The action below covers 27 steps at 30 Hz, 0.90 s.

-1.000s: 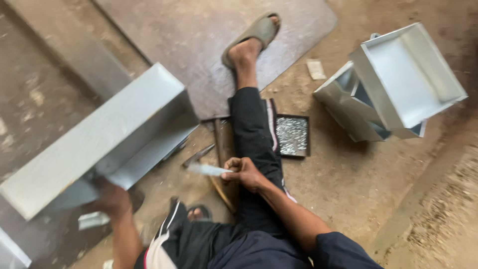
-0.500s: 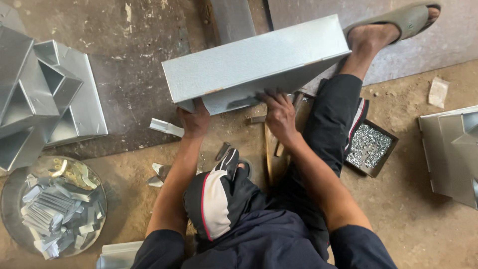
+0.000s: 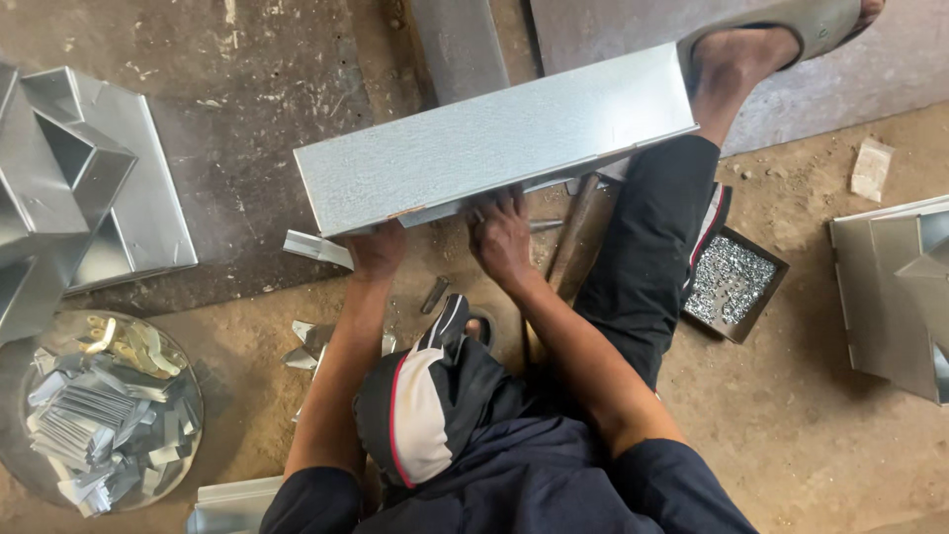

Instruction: The person sits on the floor and uses a hammer to bend and secure metal tabs on a rectangular metal box. They repeatedly position the box, strike the tabs with a hammer, and adjust the piece to complete the assembly.

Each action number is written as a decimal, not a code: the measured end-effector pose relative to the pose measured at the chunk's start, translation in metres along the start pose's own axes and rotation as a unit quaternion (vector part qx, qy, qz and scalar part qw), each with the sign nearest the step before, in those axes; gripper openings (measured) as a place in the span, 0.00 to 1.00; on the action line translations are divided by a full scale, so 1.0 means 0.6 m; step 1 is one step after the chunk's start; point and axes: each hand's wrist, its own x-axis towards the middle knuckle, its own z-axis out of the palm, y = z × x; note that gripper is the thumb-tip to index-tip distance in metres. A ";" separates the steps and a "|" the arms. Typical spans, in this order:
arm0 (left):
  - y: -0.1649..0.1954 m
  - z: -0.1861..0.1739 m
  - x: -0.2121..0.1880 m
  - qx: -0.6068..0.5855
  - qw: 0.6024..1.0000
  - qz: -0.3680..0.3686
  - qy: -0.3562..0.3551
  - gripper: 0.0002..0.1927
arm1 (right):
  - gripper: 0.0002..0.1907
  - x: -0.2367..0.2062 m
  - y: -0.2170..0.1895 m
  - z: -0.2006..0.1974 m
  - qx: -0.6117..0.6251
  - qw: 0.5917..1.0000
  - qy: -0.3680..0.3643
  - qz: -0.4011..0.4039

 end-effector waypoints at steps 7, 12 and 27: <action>0.008 -0.002 0.001 0.084 0.996 0.028 0.004 0.14 | 0.08 0.017 0.034 -0.010 -0.008 1.000 0.020 0.008; 0.021 -0.017 0.015 0.062 0.996 0.068 0.016 0.10 | 0.23 0.003 0.024 -0.025 0.035 0.995 0.094 -0.018; 0.031 -0.008 0.014 -0.036 0.995 -0.077 0.061 0.12 | 0.09 -0.320 0.305 -0.229 -0.246 0.924 0.002 0.293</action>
